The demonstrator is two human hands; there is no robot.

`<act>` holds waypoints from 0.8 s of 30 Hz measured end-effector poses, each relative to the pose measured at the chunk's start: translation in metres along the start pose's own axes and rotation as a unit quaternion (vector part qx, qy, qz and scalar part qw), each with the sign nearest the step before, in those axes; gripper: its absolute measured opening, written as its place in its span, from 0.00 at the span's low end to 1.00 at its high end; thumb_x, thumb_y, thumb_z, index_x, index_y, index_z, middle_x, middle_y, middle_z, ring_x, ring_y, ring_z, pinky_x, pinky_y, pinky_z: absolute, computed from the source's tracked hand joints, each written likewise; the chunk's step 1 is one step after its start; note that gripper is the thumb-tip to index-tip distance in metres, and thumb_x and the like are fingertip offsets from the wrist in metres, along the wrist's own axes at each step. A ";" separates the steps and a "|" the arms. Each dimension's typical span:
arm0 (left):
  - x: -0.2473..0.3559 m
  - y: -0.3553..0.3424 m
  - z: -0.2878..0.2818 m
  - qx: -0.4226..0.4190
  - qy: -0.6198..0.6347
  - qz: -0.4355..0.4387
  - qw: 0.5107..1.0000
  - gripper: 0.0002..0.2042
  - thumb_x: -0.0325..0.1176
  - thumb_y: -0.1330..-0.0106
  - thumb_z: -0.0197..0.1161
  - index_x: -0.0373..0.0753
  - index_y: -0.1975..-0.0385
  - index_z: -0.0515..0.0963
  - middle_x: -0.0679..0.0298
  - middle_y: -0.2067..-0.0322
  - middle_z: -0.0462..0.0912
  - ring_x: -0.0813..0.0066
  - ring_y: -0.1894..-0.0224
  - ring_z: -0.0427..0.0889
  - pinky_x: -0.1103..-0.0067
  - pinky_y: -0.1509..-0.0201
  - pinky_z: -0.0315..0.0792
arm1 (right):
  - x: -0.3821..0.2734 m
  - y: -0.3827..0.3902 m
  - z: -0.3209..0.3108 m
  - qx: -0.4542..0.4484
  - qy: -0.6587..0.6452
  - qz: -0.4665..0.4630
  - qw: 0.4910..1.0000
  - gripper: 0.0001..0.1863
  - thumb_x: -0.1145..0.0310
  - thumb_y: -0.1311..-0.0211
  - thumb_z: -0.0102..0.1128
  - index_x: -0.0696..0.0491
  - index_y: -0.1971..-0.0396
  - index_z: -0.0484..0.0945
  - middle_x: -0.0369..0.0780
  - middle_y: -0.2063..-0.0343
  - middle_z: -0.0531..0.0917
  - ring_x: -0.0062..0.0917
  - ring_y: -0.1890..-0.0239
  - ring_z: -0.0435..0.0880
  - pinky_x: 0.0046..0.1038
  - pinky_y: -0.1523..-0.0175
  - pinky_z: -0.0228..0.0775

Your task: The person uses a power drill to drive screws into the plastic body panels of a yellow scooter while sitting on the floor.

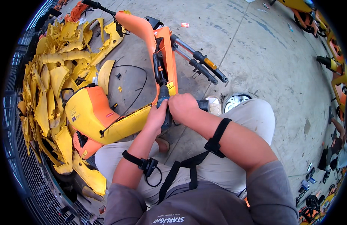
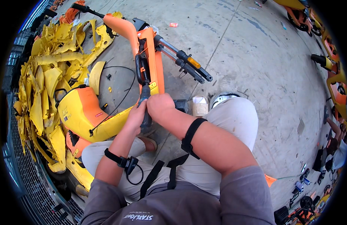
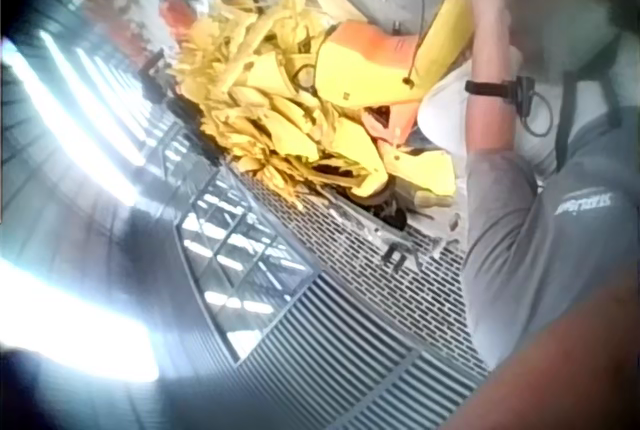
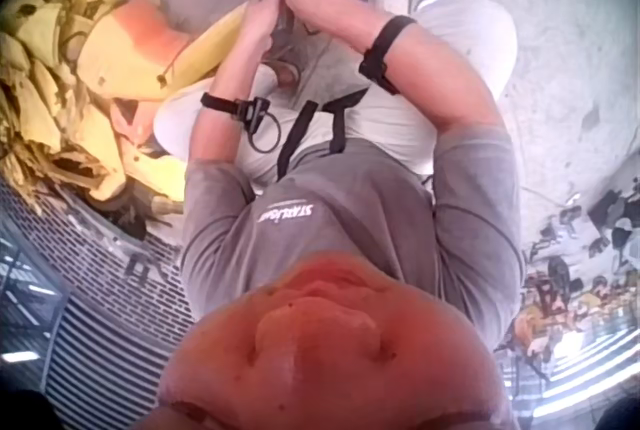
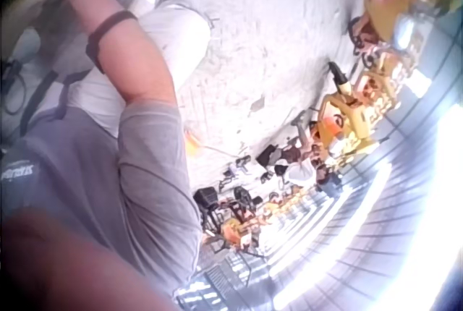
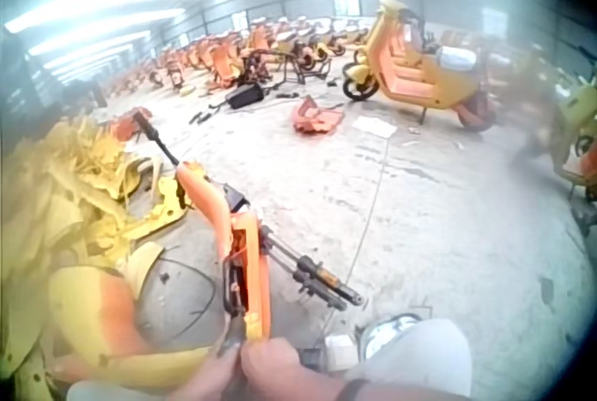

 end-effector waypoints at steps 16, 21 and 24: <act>0.009 0.002 0.008 -0.003 0.021 -0.047 0.999 0.22 0.49 0.25 0.54 0.32 0.50 0.76 0.63 0.66 0.84 0.73 0.71 0.84 0.77 0.69 0.76 | 0.008 -0.002 -0.019 -0.055 -0.011 -0.006 0.998 0.11 0.67 0.44 0.62 0.53 0.63 0.86 0.44 0.62 0.89 0.35 0.58 0.89 0.34 0.53 0.81; 0.005 0.004 0.005 -0.011 0.006 -0.068 0.998 0.23 0.49 0.25 0.54 0.32 0.50 0.77 0.62 0.65 0.84 0.73 0.69 0.85 0.77 0.67 0.77 | 0.005 0.000 -0.019 -0.062 -0.004 0.003 0.998 0.10 0.67 0.45 0.67 0.51 0.62 0.88 0.39 0.62 0.89 0.31 0.57 0.89 0.31 0.54 0.80; 0.007 0.002 0.003 0.012 0.033 -0.045 0.998 0.26 0.52 0.28 0.57 0.27 0.53 0.77 0.61 0.67 0.83 0.74 0.69 0.82 0.77 0.67 0.74 | 0.004 -0.001 -0.019 -0.061 0.001 0.007 0.998 0.10 0.67 0.45 0.67 0.50 0.63 0.88 0.39 0.62 0.89 0.31 0.58 0.90 0.31 0.54 0.80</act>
Point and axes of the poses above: each hand's wrist, its own y-axis away from the middle knuckle, its own z-axis out of the palm, x = y × z, the point moved 5 cm from there along -y, towards the middle knuckle
